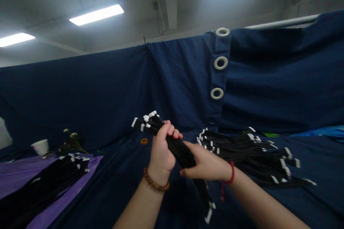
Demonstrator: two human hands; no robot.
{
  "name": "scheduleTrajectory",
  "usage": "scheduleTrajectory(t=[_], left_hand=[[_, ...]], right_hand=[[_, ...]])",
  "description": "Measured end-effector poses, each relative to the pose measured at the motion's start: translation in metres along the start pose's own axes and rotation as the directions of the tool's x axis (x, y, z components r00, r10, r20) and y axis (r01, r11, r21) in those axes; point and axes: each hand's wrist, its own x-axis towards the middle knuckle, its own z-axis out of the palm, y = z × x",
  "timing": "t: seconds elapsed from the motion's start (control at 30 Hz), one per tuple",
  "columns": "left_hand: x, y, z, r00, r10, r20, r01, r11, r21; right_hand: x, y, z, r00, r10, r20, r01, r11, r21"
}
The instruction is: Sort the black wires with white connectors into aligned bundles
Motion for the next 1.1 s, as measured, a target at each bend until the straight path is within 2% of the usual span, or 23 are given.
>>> scheduleTrajectory(t=[0.07,0.13,0.2,0.37,0.47,0.57,0.67,0.73,0.77,0.83,0.9,0.93,1.0,1.1], left_hand=[[0.003,-0.002,-0.003,0.998,-0.061,0.009,0.06,0.997,0.055],[0.004,-0.005,-0.006,0.995,-0.091,0.038,0.085,0.986,0.142],[0.003,-0.008,-0.008,0.995,-0.075,0.072,0.055,0.968,0.244],[0.001,-0.004,-0.01,0.988,0.01,0.156,-0.085,0.872,0.482],[0.0,0.0,-0.01,0.957,0.03,0.29,-0.226,0.705,0.673],[0.002,0.002,-0.015,0.897,-0.063,0.439,-0.34,0.536,0.772],[0.006,0.007,-0.024,0.826,-0.252,0.504,-0.343,0.483,0.805],[0.01,0.015,-0.031,0.799,-0.354,0.486,-0.296,0.472,0.831],[0.012,0.021,-0.034,0.803,-0.373,0.465,-0.253,0.493,0.833],[0.014,0.033,-0.036,0.84,-0.323,0.435,-0.199,0.563,0.802],[0.013,0.043,-0.035,0.866,-0.208,0.454,-0.241,0.623,0.744],[0.012,0.047,-0.034,0.864,-0.167,0.474,-0.282,0.62,0.732],[0.006,0.05,-0.029,0.841,-0.163,0.516,-0.364,0.535,0.763],[-0.002,0.049,-0.023,0.8,-0.278,0.531,-0.47,0.259,0.844]], right_hand=[[0.002,0.0,0.003,0.997,-0.004,0.08,-0.019,0.958,0.286],[0.004,0.002,0.01,0.994,-0.018,0.11,-0.043,0.847,0.53],[0.007,0.004,0.018,0.997,-0.016,0.082,-0.038,0.783,0.62],[0.013,0.003,0.034,0.992,0.106,-0.07,-0.038,0.773,0.633],[0.014,0.003,0.033,0.979,0.145,-0.143,-0.026,0.787,0.616],[0.014,0.002,0.026,0.967,0.143,-0.212,0.02,0.785,0.619],[0.013,0.002,0.021,0.969,0.154,-0.193,0.002,0.776,0.631],[0.012,0.001,0.019,0.968,0.179,-0.174,-0.026,0.766,0.642],[0.011,0.0,0.018,0.966,0.19,-0.176,-0.033,0.762,0.647],[0.011,-0.002,0.015,0.96,0.208,-0.186,-0.038,0.756,0.653],[0.011,-0.004,0.013,0.957,0.218,-0.191,-0.039,0.75,0.661],[0.01,-0.005,0.012,0.957,0.219,-0.191,-0.038,0.746,0.664],[0.01,-0.006,0.011,0.955,0.218,-0.201,-0.029,0.743,0.669],[0.01,-0.005,0.012,0.948,0.198,-0.25,0.019,0.748,0.663]])
